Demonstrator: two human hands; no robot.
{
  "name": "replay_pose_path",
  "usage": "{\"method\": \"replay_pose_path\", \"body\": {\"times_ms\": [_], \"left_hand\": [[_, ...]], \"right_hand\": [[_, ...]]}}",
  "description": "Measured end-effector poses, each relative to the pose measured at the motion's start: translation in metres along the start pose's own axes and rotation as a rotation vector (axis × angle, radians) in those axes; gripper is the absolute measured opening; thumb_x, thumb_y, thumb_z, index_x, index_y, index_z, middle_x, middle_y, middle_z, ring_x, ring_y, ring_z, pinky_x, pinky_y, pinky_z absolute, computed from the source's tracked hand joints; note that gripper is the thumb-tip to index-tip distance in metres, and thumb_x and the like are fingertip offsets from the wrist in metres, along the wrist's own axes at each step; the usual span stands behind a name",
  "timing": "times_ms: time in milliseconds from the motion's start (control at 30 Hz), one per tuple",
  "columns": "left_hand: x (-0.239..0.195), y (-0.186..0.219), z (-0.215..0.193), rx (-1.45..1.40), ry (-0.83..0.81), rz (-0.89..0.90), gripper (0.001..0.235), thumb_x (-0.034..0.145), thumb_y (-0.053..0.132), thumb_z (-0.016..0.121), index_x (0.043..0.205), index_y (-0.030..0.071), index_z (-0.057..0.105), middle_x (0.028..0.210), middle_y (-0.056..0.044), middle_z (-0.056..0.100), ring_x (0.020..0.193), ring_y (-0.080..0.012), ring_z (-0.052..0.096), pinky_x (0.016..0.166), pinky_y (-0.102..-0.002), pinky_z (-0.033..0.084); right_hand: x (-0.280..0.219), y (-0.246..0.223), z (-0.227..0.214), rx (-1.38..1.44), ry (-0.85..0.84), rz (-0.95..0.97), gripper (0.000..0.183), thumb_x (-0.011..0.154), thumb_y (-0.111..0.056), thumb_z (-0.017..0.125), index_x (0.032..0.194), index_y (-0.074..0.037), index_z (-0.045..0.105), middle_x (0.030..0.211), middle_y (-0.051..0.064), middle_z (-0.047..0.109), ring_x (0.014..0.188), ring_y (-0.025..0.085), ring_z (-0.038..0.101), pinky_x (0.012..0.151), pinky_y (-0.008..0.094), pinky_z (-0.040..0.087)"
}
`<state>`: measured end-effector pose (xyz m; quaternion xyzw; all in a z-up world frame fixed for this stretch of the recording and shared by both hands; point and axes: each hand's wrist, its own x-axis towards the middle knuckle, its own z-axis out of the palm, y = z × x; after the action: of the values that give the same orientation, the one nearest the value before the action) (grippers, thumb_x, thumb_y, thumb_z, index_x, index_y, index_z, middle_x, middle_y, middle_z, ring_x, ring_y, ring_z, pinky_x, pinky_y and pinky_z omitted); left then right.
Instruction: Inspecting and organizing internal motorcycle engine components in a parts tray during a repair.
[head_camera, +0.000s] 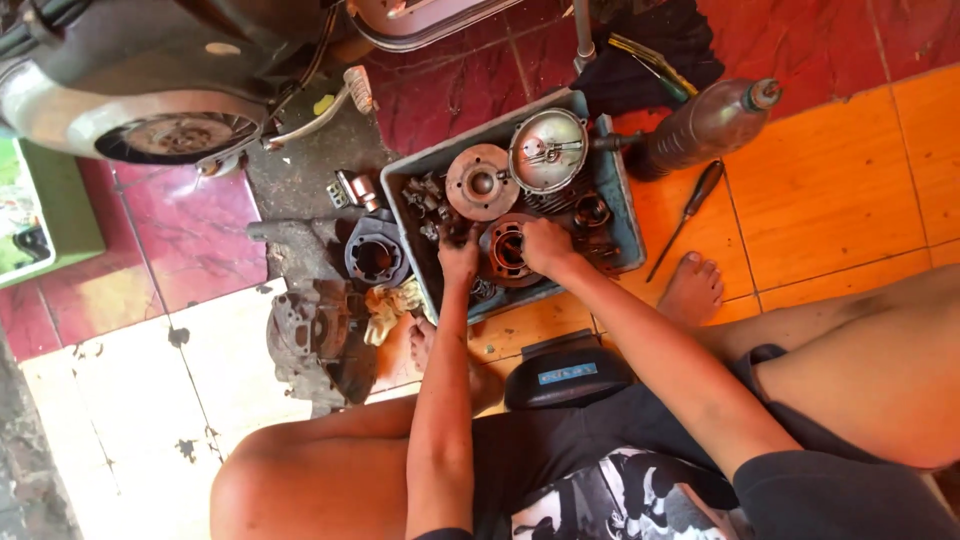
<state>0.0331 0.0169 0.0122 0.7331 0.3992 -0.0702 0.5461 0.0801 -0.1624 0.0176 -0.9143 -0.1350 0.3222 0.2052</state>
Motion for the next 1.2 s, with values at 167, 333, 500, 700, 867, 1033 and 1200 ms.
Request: {"method": "replay_pose_path", "body": {"times_ms": [167,333,500,700,867,1033,1200], "left_hand": [[-0.032,0.009,0.011,0.275,0.114,0.042,0.066,0.081,0.039,0.073,0.137,0.026,0.040,0.099,-0.011,0.076,0.104,-0.0356,0.072,0.097,-0.053,0.055],[-0.063,0.012,0.020,0.351,0.241,0.071,0.070,0.082,0.030,0.073,0.140,0.012,0.039,0.098,-0.019,0.075,0.101,-0.0420,0.071,0.094,-0.054,0.056],[-0.044,-0.010,0.041,0.342,0.303,0.148,0.064,0.089,0.031,0.068,0.141,0.002,0.045,0.115,-0.033,0.059,0.105,-0.0517,0.066,0.097,-0.054,0.055],[-0.054,0.006,0.030,0.549,0.220,-0.011,0.048,0.086,0.043,0.065,0.089,-0.003,0.079,0.086,-0.026,0.073,0.090,-0.0407,0.074,0.083,-0.049,0.060],[-0.029,-0.026,0.033,0.586,0.141,-0.114,0.052,0.086,0.048,0.060,0.097,0.000,0.078,0.094,-0.025,0.075,0.097,-0.0372,0.074,0.088,-0.045,0.059],[0.054,-0.135,0.048,0.920,0.017,-0.083,0.044,0.093,0.040,0.052,0.090,0.005,0.077,0.089,-0.016,0.076,0.085,-0.0287,0.077,0.073,-0.035,0.062],[0.007,-0.106,0.036,1.329,-0.013,0.434,0.026,0.093,0.030,0.061,0.106,0.010,0.071,0.090,-0.011,0.069,0.080,-0.0268,0.074,0.048,-0.040,0.059]], "right_hand": [[-0.013,0.038,0.021,0.148,0.042,-0.030,0.022,0.084,-0.014,0.069,0.091,0.006,0.076,0.086,0.027,0.074,0.079,0.046,0.072,0.066,0.055,0.061],[-0.048,0.034,0.002,0.280,0.064,-0.030,0.026,0.085,-0.015,0.070,0.092,0.010,0.072,0.086,0.030,0.072,0.080,0.047,0.071,0.067,0.056,0.061],[-0.051,0.040,0.011,0.251,0.091,-0.064,0.018,0.080,-0.014,0.067,0.080,0.004,0.071,0.077,0.024,0.071,0.071,0.040,0.070,0.059,0.048,0.057],[-0.067,0.028,0.002,0.403,0.098,-0.028,0.021,0.079,-0.014,0.067,0.077,0.008,0.064,0.074,0.024,0.068,0.069,0.037,0.067,0.055,0.046,0.053],[-0.066,0.046,0.019,0.349,0.100,-0.102,0.020,0.080,-0.013,0.068,0.076,0.006,0.063,0.072,0.024,0.067,0.064,0.033,0.064,0.052,0.043,0.051],[-0.039,0.068,0.055,0.357,0.084,-0.146,0.020,0.082,-0.013,0.066,0.071,0.003,0.060,0.070,0.019,0.065,0.061,0.027,0.059,0.051,0.038,0.048],[-0.043,0.077,0.045,0.436,0.050,-0.095,0.019,0.083,-0.015,0.066,0.076,0.002,0.060,0.075,0.017,0.064,0.065,0.027,0.059,0.052,0.041,0.049]]}}
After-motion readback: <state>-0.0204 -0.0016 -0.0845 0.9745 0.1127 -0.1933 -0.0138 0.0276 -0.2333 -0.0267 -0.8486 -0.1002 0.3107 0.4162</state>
